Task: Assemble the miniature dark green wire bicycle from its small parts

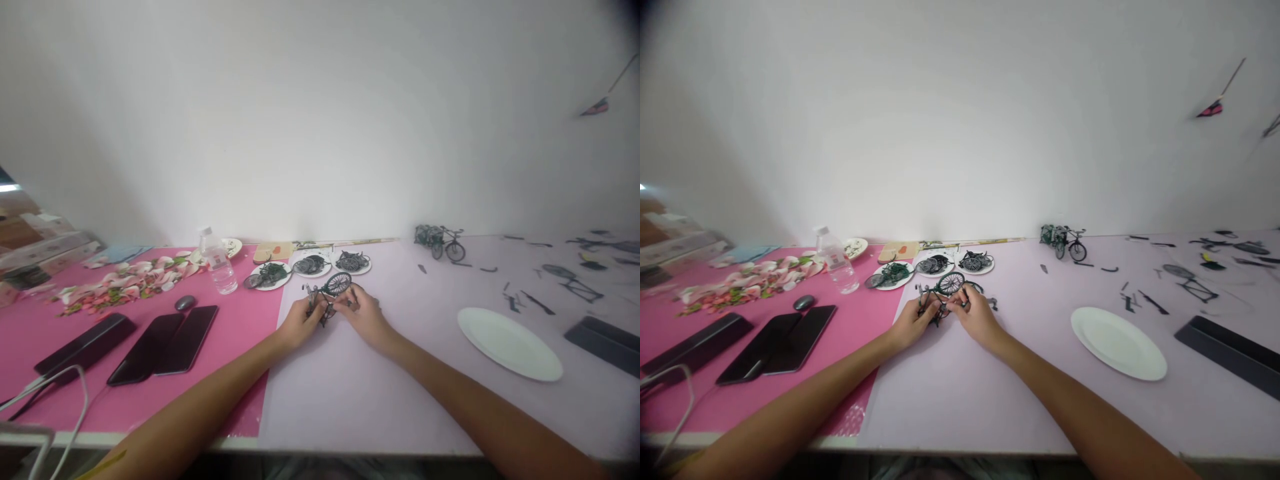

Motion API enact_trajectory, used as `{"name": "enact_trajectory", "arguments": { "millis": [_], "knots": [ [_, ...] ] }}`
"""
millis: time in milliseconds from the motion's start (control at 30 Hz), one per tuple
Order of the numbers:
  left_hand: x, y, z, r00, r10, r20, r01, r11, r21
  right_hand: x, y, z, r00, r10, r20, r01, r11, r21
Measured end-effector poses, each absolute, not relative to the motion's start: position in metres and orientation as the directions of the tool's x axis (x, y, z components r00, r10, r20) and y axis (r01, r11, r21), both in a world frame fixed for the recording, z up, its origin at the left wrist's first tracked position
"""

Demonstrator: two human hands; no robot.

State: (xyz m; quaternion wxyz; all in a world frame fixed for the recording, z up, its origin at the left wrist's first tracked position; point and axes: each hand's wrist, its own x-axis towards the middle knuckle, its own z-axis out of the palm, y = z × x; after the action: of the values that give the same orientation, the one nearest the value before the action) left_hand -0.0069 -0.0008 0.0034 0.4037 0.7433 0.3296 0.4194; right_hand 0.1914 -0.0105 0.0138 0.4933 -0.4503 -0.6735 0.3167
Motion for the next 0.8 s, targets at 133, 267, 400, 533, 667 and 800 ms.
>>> {"name": "enact_trajectory", "arguments": {
  "millis": [133,267,400,533,667,800],
  "knots": [
    [-0.0074,-0.0015,0.0039,0.44,0.824,0.356,0.173,-0.467,0.867,0.1909,-0.0109,0.0151,-0.107,0.917,0.384,0.311,0.397,-0.863],
    [-0.0077,-0.0018,0.0038,0.435,0.822,0.368,0.244,-0.501,0.831,0.1905,-0.0099,0.0143,-0.097,0.913,0.396,0.323,0.405,-0.855],
    [-0.0074,-0.0022,0.005,0.425,0.818,0.387,0.325,-0.537,0.778,0.191,-0.0082,0.0113,-0.081,0.913,0.401,0.34,0.403,-0.849],
    [-0.0066,-0.0032,0.0075,0.423,0.813,0.4,0.36,-0.556,0.749,0.192,-0.0077,0.0109,-0.083,0.92,0.383,0.342,0.388,-0.856],
    [-0.0066,-0.0053,0.0094,0.442,0.782,0.439,0.396,-0.61,0.687,0.1922,-0.0078,0.0123,-0.101,0.928,0.358,0.355,0.369,-0.859],
    [-0.0079,-0.0064,0.008,0.441,0.762,0.474,0.42,-0.642,0.641,0.1926,-0.0066,0.0113,-0.106,0.925,0.364,0.374,0.377,-0.847]
  ]
}}
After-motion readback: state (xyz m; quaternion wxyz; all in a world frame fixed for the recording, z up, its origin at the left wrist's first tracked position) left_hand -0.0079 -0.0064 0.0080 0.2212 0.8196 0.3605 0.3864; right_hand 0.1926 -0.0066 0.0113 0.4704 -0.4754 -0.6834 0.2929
